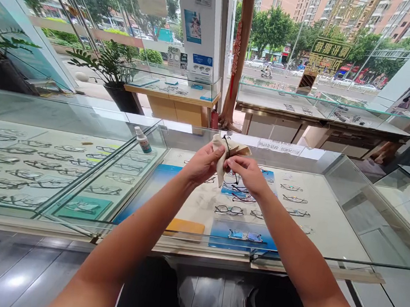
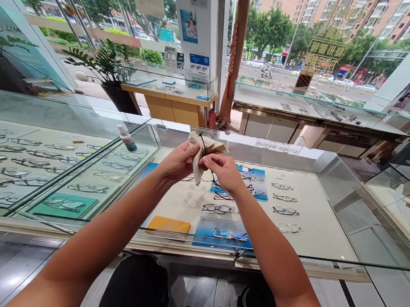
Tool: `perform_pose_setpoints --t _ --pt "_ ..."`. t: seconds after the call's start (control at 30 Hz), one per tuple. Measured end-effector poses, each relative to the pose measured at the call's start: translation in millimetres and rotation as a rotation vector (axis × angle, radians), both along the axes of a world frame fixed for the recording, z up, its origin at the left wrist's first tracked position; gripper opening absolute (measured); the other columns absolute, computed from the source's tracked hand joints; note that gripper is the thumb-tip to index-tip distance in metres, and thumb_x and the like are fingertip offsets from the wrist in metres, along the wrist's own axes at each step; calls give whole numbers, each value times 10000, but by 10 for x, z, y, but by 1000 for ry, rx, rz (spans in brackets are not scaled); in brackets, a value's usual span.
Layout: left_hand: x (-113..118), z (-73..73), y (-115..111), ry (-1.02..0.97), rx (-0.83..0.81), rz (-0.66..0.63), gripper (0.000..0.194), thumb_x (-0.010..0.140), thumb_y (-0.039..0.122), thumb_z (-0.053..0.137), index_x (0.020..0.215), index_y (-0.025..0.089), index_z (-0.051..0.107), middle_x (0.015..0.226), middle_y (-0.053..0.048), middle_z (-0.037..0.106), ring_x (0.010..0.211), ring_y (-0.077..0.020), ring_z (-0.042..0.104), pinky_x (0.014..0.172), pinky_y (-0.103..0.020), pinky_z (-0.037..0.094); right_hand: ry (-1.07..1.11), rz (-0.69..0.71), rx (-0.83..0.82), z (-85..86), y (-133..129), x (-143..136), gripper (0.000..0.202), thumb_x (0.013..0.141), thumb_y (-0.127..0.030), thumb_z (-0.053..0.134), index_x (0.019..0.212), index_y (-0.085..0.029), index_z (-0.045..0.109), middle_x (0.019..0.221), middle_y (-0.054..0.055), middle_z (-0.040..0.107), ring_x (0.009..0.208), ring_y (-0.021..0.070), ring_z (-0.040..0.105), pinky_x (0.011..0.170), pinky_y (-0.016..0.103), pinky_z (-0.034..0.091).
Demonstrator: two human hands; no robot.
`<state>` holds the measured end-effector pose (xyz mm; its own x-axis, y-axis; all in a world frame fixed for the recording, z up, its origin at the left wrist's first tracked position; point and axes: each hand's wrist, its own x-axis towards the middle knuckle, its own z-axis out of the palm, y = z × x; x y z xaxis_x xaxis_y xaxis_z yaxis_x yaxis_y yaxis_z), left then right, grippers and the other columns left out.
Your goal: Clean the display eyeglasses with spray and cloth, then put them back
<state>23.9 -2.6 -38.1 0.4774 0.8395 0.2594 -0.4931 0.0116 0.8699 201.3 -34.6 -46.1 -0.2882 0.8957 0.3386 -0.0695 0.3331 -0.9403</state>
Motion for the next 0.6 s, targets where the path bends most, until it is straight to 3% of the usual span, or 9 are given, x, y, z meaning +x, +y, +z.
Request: perform_pose_setpoints --t 0.1,0.3,0.47,0.6 --pt "3 4 -17 10 7 0 540 770 541 1009 886 168 637 630 3 660 572 -130 614 595 -257 547 43 -9 -76 -20 2 -22 477 810 -684 866 815 -209 831 839 50 748 815 185 555 790 363 436" --pt "23 -10 -16 -1 -6 113 598 691 494 1064 1003 149 687 647 10 691 511 -113 598 541 -243 537 90 5 -118 -3 -18 -37 477 768 -676 903 805 -207 822 825 49 762 845 205 621 873 389 505" --pt "86 -32 -19 -12 -16 216 641 662 607 1049 918 164 663 674 21 682 501 -103 582 506 -245 519 71 1 -103 -22 -11 -68 477 740 -663 925 783 -202 811 825 37 769 856 208 648 919 402 520" --pt "95 -70 9 -4 -23 274 636 732 720 962 884 175 673 727 -12 706 654 -160 687 578 -268 549 91 -34 -80 -71 -3 -133 456 731 -643 928 780 -206 804 811 16 754 833 190 618 895 384 509"
